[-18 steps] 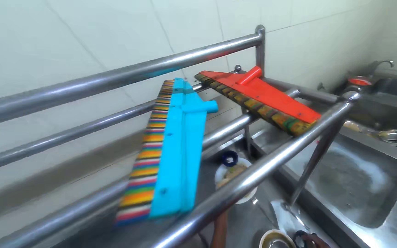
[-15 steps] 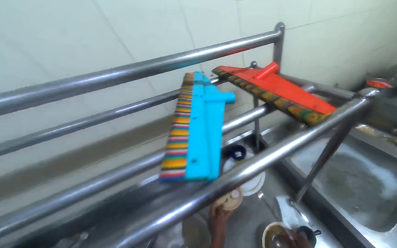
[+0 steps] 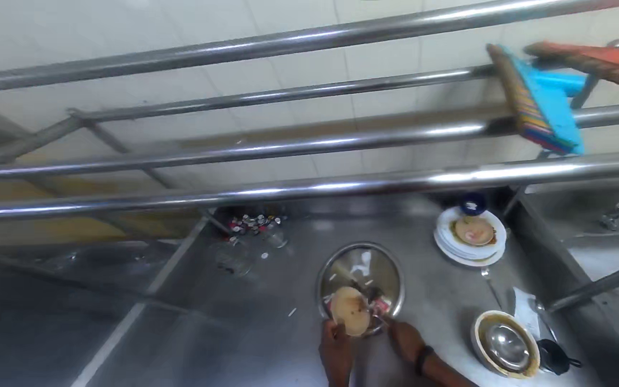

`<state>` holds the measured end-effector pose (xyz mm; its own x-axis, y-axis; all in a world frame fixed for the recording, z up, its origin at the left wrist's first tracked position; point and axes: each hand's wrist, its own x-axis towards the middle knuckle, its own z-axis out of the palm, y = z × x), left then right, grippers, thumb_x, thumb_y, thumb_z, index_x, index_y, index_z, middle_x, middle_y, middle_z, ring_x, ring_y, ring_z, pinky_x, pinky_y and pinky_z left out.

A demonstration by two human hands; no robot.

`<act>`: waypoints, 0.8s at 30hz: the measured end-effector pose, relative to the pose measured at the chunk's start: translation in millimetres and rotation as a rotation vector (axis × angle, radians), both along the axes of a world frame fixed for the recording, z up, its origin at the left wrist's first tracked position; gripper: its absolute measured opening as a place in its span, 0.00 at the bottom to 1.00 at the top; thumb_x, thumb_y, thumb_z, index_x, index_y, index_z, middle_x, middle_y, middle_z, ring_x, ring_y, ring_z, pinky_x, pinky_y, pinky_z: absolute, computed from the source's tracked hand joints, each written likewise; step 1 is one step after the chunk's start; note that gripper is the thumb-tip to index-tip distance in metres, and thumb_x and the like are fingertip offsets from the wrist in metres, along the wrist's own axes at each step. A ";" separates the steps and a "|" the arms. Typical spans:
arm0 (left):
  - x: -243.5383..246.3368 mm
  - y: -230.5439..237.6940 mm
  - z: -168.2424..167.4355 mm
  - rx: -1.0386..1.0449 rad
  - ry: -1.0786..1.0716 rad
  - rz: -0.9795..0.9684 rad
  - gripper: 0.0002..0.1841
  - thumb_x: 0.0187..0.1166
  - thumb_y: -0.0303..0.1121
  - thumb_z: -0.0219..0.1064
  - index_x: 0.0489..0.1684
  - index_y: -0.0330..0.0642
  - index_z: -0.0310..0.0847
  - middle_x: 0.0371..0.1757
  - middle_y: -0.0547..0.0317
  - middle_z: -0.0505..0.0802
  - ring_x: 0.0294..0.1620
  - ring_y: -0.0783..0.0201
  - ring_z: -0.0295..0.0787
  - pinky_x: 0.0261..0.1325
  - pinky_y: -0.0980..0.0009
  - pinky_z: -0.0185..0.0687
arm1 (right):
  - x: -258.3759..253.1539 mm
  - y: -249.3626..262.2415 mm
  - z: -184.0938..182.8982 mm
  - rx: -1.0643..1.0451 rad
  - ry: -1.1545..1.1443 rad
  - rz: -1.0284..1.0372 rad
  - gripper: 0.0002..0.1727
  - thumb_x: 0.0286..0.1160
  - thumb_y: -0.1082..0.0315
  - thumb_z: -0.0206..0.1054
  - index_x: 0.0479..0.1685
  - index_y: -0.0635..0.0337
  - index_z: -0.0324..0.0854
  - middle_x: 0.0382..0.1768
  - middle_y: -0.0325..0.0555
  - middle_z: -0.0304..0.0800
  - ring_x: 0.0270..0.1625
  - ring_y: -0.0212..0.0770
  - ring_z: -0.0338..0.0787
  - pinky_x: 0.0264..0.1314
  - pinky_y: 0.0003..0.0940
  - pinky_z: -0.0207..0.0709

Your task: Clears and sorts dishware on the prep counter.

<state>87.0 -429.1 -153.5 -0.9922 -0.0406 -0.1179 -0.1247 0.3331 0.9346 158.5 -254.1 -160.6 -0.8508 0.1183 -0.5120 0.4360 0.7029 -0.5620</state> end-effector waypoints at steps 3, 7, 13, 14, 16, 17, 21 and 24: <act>-1.6 -24.2 -3.1 -0.013 0.043 0.047 0.12 0.89 0.33 0.59 0.50 0.30 0.78 0.36 0.45 0.90 0.33 0.55 0.93 0.41 0.53 0.94 | -5.2 -15.5 17.8 0.031 0.010 0.047 0.25 0.94 0.55 0.45 0.80 0.54 0.71 0.60 0.63 0.89 0.64 0.63 0.89 0.67 0.63 0.79; -5.0 -41.9 -7.8 -0.026 0.097 0.034 0.11 0.88 0.33 0.60 0.47 0.31 0.79 0.32 0.48 0.90 0.30 0.57 0.93 0.39 0.54 0.93 | 3.3 -53.5 31.3 0.011 0.031 0.213 0.24 0.94 0.55 0.45 0.79 0.54 0.72 0.54 0.64 0.91 0.59 0.65 0.91 0.62 0.66 0.80; 9.8 -78.6 -4.1 0.016 0.051 0.059 0.12 0.88 0.33 0.59 0.47 0.29 0.77 0.33 0.47 0.89 0.30 0.58 0.93 0.38 0.56 0.95 | -12.2 -18.0 -6.3 0.050 -0.043 -0.105 0.26 0.94 0.56 0.45 0.82 0.56 0.70 0.64 0.63 0.88 0.68 0.62 0.88 0.72 0.62 0.77; 14.7 -87.9 -5.0 0.004 0.018 0.064 0.12 0.88 0.33 0.59 0.48 0.28 0.77 0.33 0.46 0.89 0.30 0.58 0.93 0.38 0.56 0.95 | -8.1 -14.1 -2.8 0.047 -0.053 -0.095 0.27 0.95 0.54 0.44 0.84 0.55 0.69 0.64 0.63 0.88 0.68 0.62 0.88 0.72 0.62 0.77; 24.3 -104.1 -12.0 -0.023 -0.031 0.069 0.12 0.88 0.31 0.59 0.49 0.27 0.76 0.34 0.44 0.89 0.32 0.56 0.93 0.39 0.55 0.94 | 6.4 -17.4 9.4 0.026 -0.076 0.026 0.26 0.95 0.56 0.44 0.84 0.54 0.69 0.63 0.64 0.88 0.68 0.63 0.88 0.72 0.62 0.77; 28.8 -108.9 -15.8 -0.033 -0.051 0.071 0.11 0.88 0.30 0.59 0.49 0.26 0.76 0.35 0.43 0.89 0.32 0.55 0.93 0.40 0.54 0.94 | 15.5 -24.0 15.4 0.003 -0.076 0.115 0.26 0.94 0.57 0.45 0.85 0.54 0.69 0.62 0.65 0.88 0.67 0.64 0.88 0.71 0.64 0.77; 40.3 -108.0 -22.6 -0.044 -0.071 0.077 0.10 0.86 0.29 0.59 0.47 0.26 0.76 0.34 0.43 0.87 0.32 0.54 0.92 0.39 0.53 0.93 | 34.0 -61.4 9.7 0.011 -0.070 0.396 0.23 0.93 0.56 0.48 0.77 0.52 0.74 0.55 0.65 0.91 0.60 0.67 0.90 0.61 0.69 0.80; 44.6 -106.8 -17.7 -0.078 -0.100 0.028 0.10 0.87 0.29 0.58 0.46 0.26 0.75 0.34 0.43 0.87 0.31 0.53 0.92 0.39 0.51 0.94 | 15.4 -54.5 4.3 0.117 -0.098 0.274 0.22 0.91 0.60 0.49 0.79 0.55 0.72 0.57 0.65 0.90 0.61 0.67 0.90 0.61 0.67 0.80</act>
<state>131.5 -535.9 -171.3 -0.9740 -0.0815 -0.2113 -0.2261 0.3995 0.8884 173.9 -308.6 -156.3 -0.8067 -0.0453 -0.5893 0.2696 0.8591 -0.4351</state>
